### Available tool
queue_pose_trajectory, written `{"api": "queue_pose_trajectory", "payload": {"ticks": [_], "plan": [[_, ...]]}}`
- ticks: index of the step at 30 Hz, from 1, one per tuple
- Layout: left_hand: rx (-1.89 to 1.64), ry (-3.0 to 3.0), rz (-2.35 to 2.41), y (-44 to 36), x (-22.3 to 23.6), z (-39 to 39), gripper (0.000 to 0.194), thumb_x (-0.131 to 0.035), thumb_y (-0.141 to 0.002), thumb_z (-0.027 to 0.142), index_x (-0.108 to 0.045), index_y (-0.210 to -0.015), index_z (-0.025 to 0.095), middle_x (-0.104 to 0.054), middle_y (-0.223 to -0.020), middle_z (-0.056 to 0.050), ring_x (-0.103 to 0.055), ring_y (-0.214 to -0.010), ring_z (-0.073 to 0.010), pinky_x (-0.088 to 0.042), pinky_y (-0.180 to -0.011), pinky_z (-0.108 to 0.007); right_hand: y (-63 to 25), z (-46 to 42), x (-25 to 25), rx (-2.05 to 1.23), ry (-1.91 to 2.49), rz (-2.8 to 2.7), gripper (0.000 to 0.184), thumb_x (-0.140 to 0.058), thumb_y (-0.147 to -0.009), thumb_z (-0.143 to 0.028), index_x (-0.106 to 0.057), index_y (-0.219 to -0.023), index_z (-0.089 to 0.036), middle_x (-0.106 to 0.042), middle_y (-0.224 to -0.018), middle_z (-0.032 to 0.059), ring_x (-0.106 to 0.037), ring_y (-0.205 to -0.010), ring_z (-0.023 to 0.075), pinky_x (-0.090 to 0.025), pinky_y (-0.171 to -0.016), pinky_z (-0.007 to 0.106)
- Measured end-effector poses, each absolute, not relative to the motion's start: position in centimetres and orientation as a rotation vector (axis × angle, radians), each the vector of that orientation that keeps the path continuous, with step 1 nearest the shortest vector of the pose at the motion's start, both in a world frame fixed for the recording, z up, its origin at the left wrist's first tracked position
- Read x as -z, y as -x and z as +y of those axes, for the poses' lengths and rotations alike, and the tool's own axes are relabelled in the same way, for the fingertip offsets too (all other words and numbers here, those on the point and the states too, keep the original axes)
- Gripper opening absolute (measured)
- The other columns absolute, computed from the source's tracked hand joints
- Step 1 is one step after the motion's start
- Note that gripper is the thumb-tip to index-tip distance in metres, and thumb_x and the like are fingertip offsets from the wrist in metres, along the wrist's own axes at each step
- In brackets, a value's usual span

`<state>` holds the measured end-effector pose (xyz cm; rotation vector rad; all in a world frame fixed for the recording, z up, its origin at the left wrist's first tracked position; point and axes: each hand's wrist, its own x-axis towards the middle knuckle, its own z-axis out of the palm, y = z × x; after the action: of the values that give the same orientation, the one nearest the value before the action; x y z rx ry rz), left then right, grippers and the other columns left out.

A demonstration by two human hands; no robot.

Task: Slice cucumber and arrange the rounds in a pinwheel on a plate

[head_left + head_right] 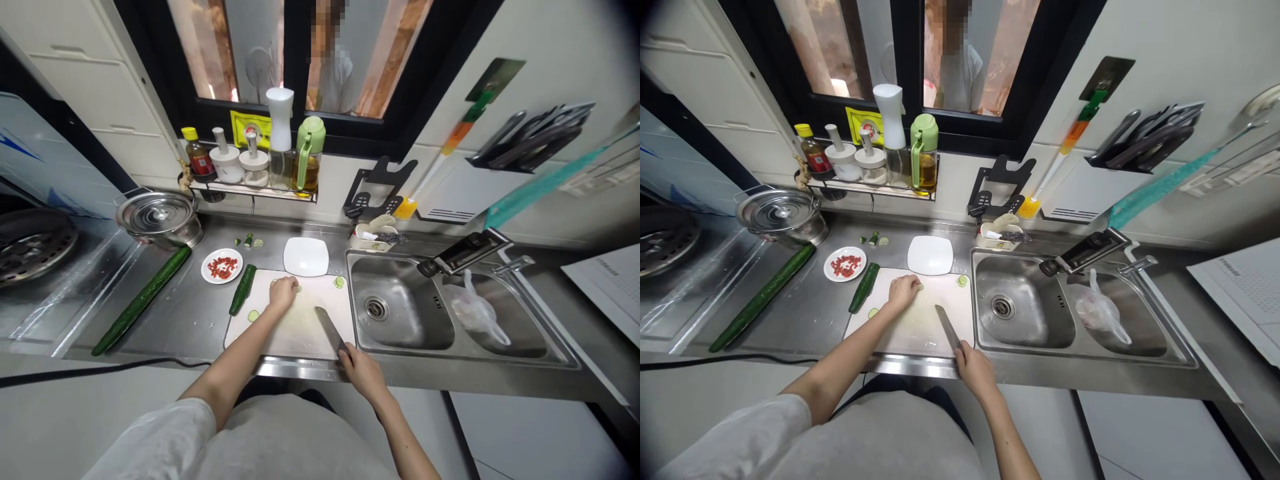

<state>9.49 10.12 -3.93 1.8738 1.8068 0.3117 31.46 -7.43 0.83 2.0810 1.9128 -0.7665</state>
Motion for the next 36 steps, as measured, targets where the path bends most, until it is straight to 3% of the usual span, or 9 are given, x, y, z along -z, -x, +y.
{"api": "queue_pose_trajectory", "payload": {"ticks": [5, 13, 17, 26, 36], "plan": [[-0.398, -1.52, 1.704, -6.5, 4.1, 9.1, 0.019, -0.062, -0.075, 0.02, -0.071, -0.091, 0.018, -0.072, -0.088, -0.002, -0.062, -0.078, -0.0134, -0.043, -0.07, -0.022, -31.1, -6.9, -1.2, 0.772, -2.038, 1.917, 0.035, -0.029, -0.098, -0.038, -0.055, -0.114, -0.02, -0.07, -0.095, 0.0091, -0.064, -0.09, 0.0208, -0.032, -0.065, 0.025], [-0.32, -1.405, 1.476, -2.3, 5.2, 6.8, 0.022, -0.066, -0.069, 0.022, -0.072, -0.087, 0.012, -0.067, -0.068, -0.001, -0.055, -0.058, -0.009, -0.044, -0.059, -0.02, -29.9, -5.9, -1.4, 0.767, -1.931, 1.98, 0.032, -0.029, -0.098, -0.039, -0.055, -0.107, -0.022, -0.069, -0.092, 0.0074, -0.064, -0.084, 0.0192, -0.028, -0.062, 0.025], [-0.231, -1.497, 1.344, -2.2, 4.8, 6.1, 0.021, -0.064, -0.069, 0.021, -0.072, -0.086, 0.012, -0.068, -0.07, -0.002, -0.058, -0.063, -0.0111, -0.046, -0.063, -0.021, -29.2, -5.5, -1.5, 0.753, -1.89, 1.982, 0.033, -0.029, -0.098, -0.039, -0.055, -0.106, -0.022, -0.07, -0.093, 0.0078, -0.064, -0.086, 0.0199, -0.029, -0.063, 0.025], [-0.08, -1.905, 1.618, -2.2, 4.0, 5.3, 0.025, -0.053, -0.076, 0.016, -0.071, -0.094, 0.02, -0.071, -0.096, -0.006, -0.062, -0.09, -0.0187, -0.044, -0.081, -0.026, -27.0, -5.1, -2.0, 0.738, -1.719, 2.027, 0.032, -0.028, -0.099, -0.036, -0.054, -0.109, -0.022, -0.069, -0.094, 0.0091, -0.064, -0.089, 0.0208, -0.034, -0.069, 0.027], [-0.102, -1.833, 1.663, -1.8, 3.9, 4.2, 0.021, -0.052, -0.076, 0.017, -0.071, -0.085, 0.02, -0.07, -0.087, -0.004, -0.06, -0.081, -0.0164, -0.043, -0.077, -0.025, -23.7, -4.7, -2.2, 0.681, -1.608, 2.111, 0.029, -0.028, -0.098, -0.028, -0.053, -0.109, -0.019, -0.069, -0.092, 0.0118, -0.065, -0.089, 0.0224, -0.037, -0.071, 0.029]]}}
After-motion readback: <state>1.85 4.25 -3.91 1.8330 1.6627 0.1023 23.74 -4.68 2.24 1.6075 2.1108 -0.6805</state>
